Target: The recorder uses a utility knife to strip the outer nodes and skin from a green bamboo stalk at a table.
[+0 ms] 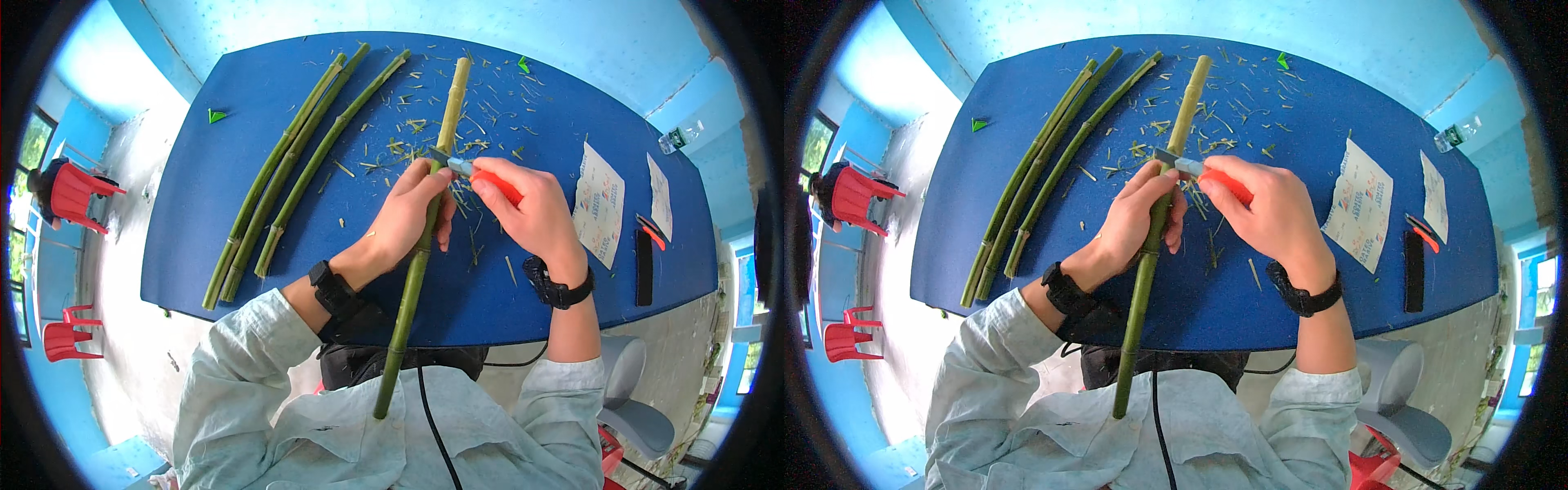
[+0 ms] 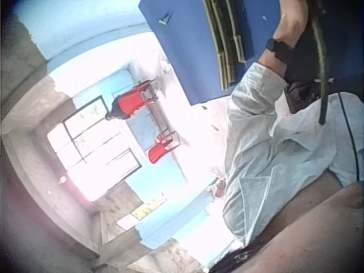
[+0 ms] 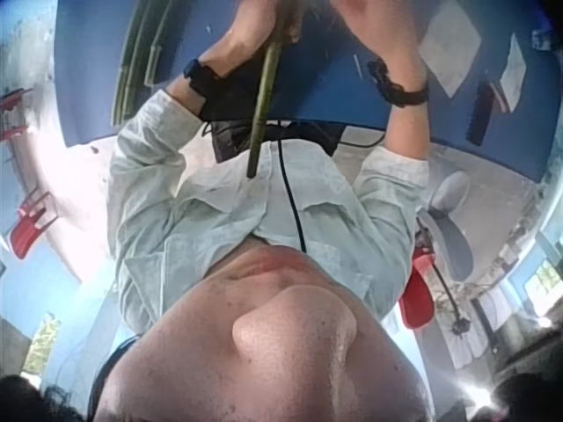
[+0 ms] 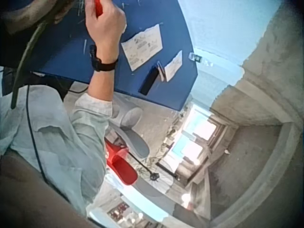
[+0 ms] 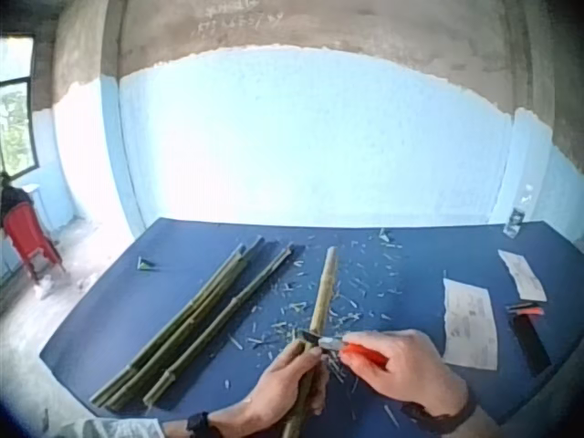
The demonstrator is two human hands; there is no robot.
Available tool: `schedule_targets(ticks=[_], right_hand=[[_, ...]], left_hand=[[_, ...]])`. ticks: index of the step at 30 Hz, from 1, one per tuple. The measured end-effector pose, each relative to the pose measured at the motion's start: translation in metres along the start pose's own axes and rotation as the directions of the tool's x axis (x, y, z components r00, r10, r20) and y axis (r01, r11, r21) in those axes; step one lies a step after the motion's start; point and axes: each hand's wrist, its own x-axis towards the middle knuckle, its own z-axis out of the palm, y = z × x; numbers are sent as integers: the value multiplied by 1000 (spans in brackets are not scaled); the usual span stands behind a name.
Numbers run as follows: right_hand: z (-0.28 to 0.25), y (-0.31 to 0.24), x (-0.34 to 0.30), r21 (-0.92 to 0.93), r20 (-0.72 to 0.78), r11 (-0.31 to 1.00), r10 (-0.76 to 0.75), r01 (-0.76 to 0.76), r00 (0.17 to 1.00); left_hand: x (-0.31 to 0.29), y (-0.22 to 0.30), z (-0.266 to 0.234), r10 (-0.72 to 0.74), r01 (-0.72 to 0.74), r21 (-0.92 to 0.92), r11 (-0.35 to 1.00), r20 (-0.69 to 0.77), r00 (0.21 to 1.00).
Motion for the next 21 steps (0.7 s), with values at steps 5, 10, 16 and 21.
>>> schedule_targets(ticks=[5,10,16,21], right_hand=[[-3,-4,0,35,57,999,28,-30,998],[-3,-3,-1,18,73,1000,-1,-1,997],[2,-3,-2,35,91,999,-11,7,996],[-2,-10,0,71,120,996,53,-62,991]], left_hand=[[-2,3,-1,-38,37,-31,999,-16,999],[1,-2,-5,-52,52,5,999,-16,999],[1,-3,-4,-11,11,-26,1000,0,1000],[2,-4,-4,22,-22,4,1000,23,999]])
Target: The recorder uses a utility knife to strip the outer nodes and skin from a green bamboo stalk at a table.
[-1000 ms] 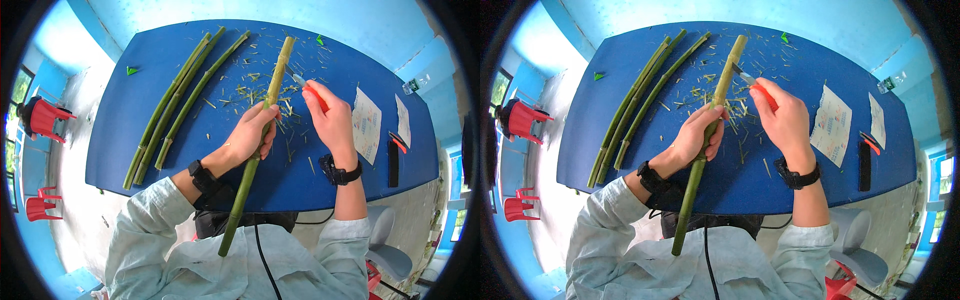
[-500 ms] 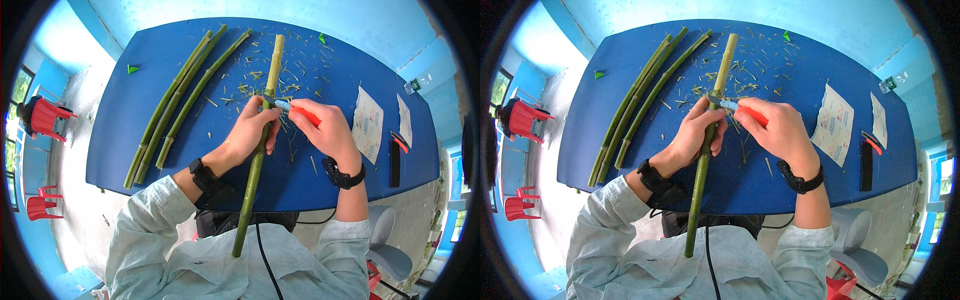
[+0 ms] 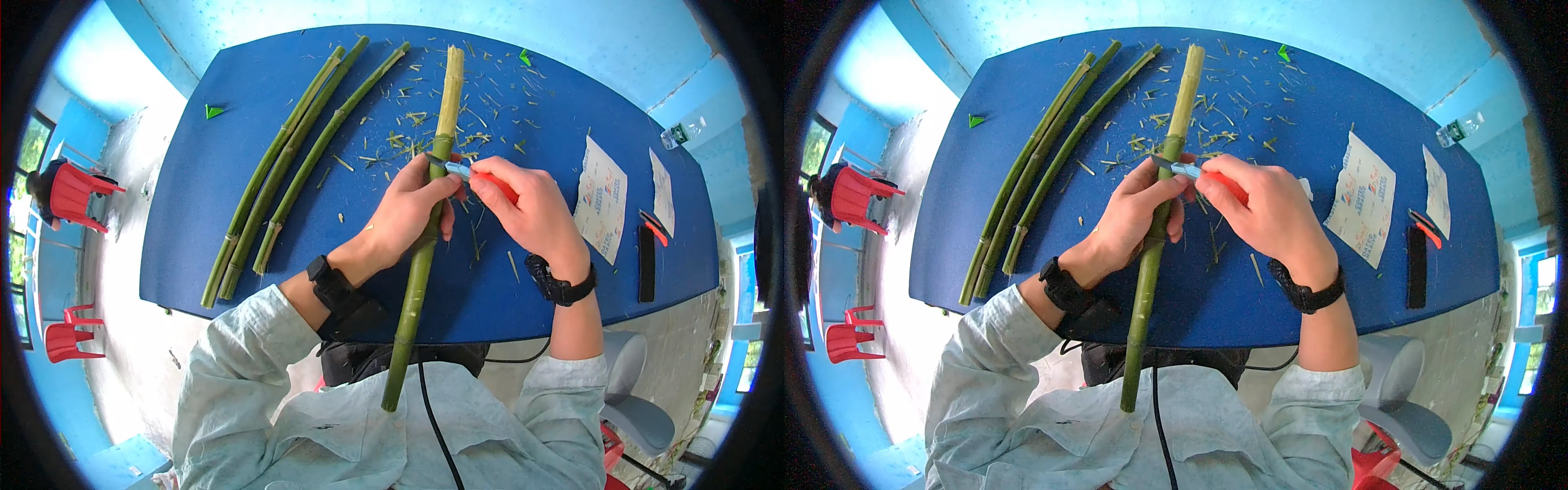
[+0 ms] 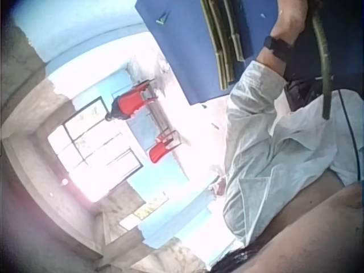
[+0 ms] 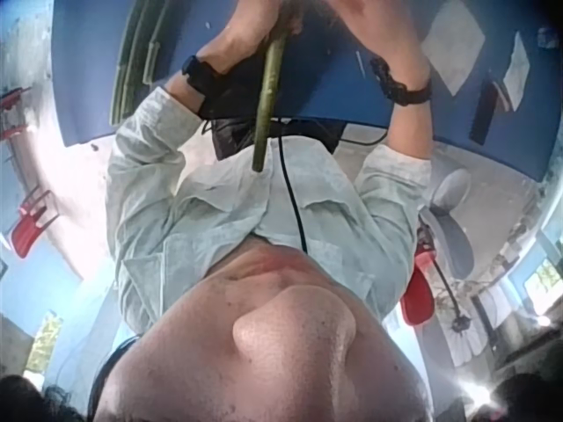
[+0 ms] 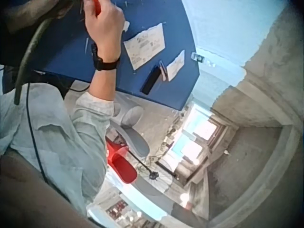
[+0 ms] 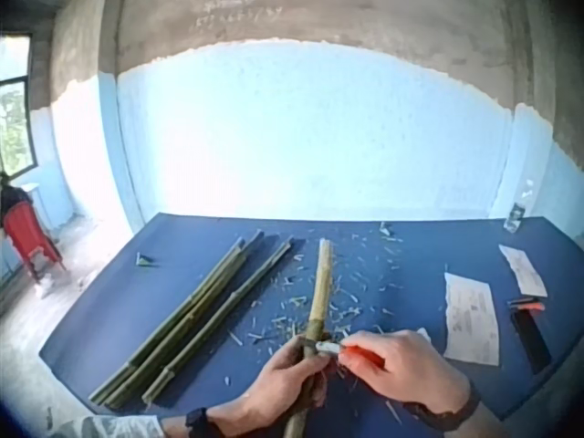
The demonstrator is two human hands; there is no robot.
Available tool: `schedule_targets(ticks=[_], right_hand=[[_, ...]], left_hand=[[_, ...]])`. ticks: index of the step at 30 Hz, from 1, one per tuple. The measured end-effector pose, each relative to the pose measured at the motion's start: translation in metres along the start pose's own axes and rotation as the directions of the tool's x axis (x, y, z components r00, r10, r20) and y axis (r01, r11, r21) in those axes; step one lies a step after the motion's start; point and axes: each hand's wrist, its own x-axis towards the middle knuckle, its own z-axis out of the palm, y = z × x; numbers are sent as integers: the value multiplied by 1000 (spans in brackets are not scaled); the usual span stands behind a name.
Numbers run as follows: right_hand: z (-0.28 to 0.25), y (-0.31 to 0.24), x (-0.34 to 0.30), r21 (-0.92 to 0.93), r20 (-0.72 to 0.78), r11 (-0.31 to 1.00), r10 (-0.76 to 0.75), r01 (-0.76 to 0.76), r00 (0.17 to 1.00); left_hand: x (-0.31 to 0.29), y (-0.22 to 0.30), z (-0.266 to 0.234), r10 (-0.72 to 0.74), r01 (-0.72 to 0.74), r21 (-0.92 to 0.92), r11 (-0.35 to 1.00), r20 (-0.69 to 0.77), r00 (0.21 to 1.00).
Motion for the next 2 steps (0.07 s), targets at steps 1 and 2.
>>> schedule_targets(ticks=[1,2], right_hand=[[0,-1,0,10,-4,1000,10,-10,1000],[0,-1,0,11,-5,1000,11,-11,1000]], left_hand=[[1,0,-1,6,-6,12,1000,12,1000],[1,0,-2,11,-12,23,1000,23,1000]])
